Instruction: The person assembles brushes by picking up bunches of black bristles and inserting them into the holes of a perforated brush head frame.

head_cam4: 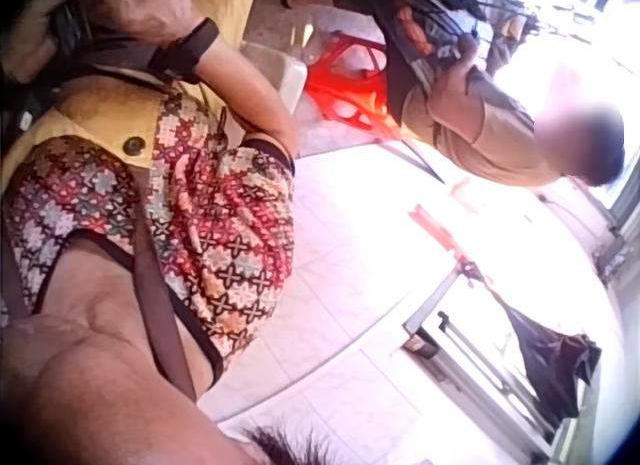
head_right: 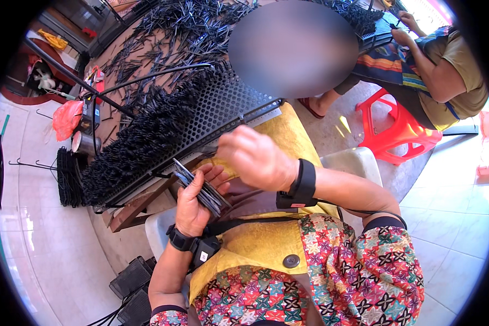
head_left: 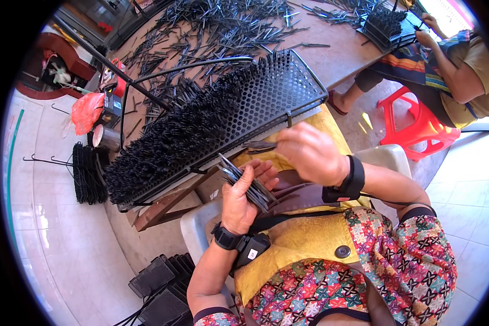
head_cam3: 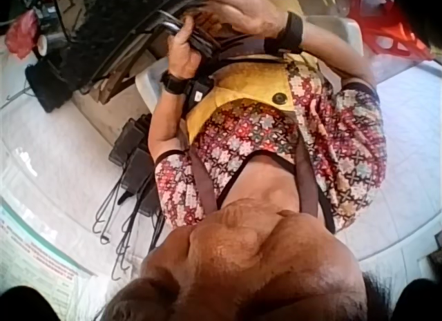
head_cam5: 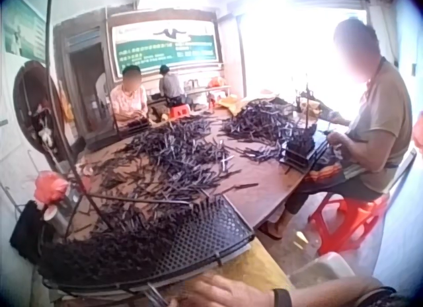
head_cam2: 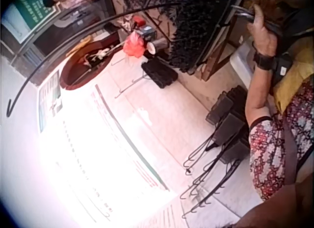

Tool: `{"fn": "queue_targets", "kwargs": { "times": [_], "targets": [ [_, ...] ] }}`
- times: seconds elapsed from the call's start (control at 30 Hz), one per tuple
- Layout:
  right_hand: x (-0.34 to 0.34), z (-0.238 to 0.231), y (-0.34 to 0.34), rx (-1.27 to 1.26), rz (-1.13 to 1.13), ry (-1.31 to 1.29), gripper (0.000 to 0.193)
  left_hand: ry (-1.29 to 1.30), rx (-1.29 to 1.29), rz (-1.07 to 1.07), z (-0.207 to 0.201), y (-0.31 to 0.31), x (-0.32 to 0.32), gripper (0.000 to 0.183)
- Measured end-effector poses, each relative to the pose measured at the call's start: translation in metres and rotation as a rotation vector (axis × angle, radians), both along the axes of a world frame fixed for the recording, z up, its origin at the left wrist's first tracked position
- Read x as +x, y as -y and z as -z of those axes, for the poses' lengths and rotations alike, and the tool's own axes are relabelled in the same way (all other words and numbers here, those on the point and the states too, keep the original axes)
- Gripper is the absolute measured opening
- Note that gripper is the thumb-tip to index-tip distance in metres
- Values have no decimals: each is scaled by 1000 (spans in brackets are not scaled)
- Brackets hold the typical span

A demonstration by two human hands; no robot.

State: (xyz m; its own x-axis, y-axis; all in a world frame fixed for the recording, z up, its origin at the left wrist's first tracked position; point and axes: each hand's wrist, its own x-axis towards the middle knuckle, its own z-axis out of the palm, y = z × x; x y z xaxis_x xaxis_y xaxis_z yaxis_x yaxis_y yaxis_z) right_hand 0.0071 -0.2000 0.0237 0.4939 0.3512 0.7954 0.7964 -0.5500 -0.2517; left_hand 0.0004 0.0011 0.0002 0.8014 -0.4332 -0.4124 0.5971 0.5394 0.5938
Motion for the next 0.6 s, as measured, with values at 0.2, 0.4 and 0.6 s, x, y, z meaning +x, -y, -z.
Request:
{"fn": "queue_targets", "kwargs": {
  "times": [0.2, 0.4, 0.6],
  "targets": [
    [-22, 8, -22, -375, -223, -46, 33, 57, 34, -40, -2, 1, -2, 24],
    [-20, 4, -24, -75, -340, -191, 24, 164, 209, -51, -3, 2, -5, 15],
    [-8, 8, -27, 534, -50, -855, 24, 237, 172, 144, -9, 5, -7, 15]
  ]
}}
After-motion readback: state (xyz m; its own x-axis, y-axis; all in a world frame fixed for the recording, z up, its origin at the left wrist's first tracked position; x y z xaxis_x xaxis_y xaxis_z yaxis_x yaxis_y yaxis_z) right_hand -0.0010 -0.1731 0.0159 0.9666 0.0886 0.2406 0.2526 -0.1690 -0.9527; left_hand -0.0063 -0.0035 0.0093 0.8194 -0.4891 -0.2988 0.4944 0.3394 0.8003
